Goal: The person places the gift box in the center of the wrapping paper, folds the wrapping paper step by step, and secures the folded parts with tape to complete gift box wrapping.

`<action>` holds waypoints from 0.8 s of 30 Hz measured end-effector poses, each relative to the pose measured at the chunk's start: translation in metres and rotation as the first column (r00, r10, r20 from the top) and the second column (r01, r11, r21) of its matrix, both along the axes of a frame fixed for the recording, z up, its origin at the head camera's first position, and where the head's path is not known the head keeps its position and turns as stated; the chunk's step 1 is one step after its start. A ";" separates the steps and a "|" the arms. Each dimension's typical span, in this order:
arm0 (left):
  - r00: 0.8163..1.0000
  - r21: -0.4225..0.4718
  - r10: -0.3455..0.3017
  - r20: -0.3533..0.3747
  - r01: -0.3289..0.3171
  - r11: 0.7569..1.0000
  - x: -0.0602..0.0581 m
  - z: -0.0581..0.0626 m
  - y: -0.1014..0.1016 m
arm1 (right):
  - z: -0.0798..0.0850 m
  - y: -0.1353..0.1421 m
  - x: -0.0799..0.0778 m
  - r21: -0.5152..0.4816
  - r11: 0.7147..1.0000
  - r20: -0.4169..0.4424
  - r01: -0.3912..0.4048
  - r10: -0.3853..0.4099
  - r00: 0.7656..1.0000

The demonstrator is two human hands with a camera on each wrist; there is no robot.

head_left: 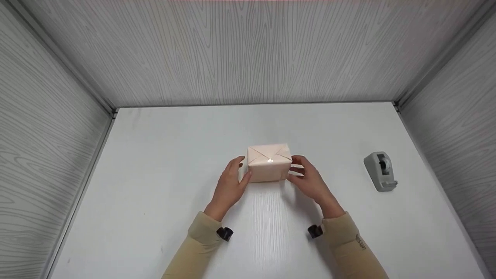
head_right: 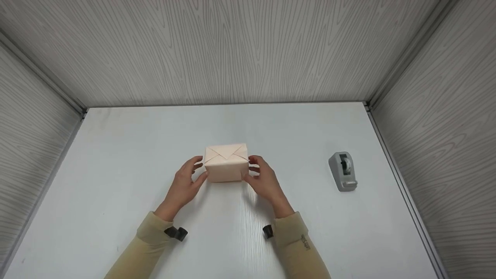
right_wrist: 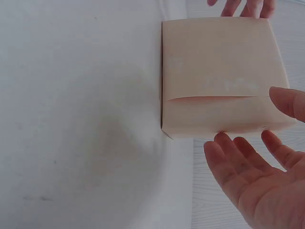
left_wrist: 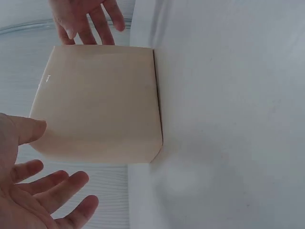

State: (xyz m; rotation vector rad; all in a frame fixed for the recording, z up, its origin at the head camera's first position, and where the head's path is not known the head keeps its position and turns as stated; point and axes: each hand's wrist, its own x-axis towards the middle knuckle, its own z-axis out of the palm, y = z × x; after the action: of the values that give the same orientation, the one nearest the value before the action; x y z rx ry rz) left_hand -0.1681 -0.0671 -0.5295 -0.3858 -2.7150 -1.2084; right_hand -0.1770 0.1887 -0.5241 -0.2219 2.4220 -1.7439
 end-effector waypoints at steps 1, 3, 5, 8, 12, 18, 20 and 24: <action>0.999 0.006 -0.001 0.035 0.000 1.000 0.001 -0.001 0.001 | -0.001 0.000 0.000 -0.020 1.000 0.000 -0.012 0.012 1.000; 0.997 0.015 -0.013 0.081 0.011 1.000 0.001 -0.002 0.002 | -0.002 0.000 0.000 -0.042 0.999 0.001 -0.023 0.023 1.000; 0.994 0.018 -0.026 0.103 0.024 1.000 0.001 -0.003 0.002 | -0.002 -0.001 0.002 -0.041 0.999 -0.003 -0.036 0.036 0.999; 0.993 0.011 -0.039 0.111 0.038 0.999 0.001 -0.003 0.002 | 0.008 -0.005 0.007 -0.040 0.998 -0.012 -0.048 0.047 0.999; 0.994 -0.001 -0.061 0.095 0.061 0.998 0.002 -0.001 0.001 | 0.023 -0.010 0.016 -0.036 0.999 -0.037 -0.028 0.027 0.999; 0.993 0.019 -0.103 0.060 0.102 0.995 0.003 0.001 0.001 | 0.004 -0.010 0.014 0.013 0.998 -0.042 0.062 -0.061 0.997; 0.991 0.029 -0.117 0.068 0.115 0.993 0.003 0.002 0.000 | -0.003 -0.009 0.013 0.056 0.995 -0.031 0.084 -0.082 0.996; 0.986 0.067 -0.137 0.097 0.131 0.989 0.004 0.003 -0.001 | -0.002 -0.010 0.017 0.099 0.990 -0.006 0.098 -0.098 0.995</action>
State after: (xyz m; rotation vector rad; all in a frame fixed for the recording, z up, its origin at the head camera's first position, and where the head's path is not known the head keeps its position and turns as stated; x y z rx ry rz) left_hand -0.1643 -0.0681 -0.5266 -0.5205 -2.7683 -1.3770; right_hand -0.1600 0.1784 -0.5259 -0.0932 2.5528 -1.6553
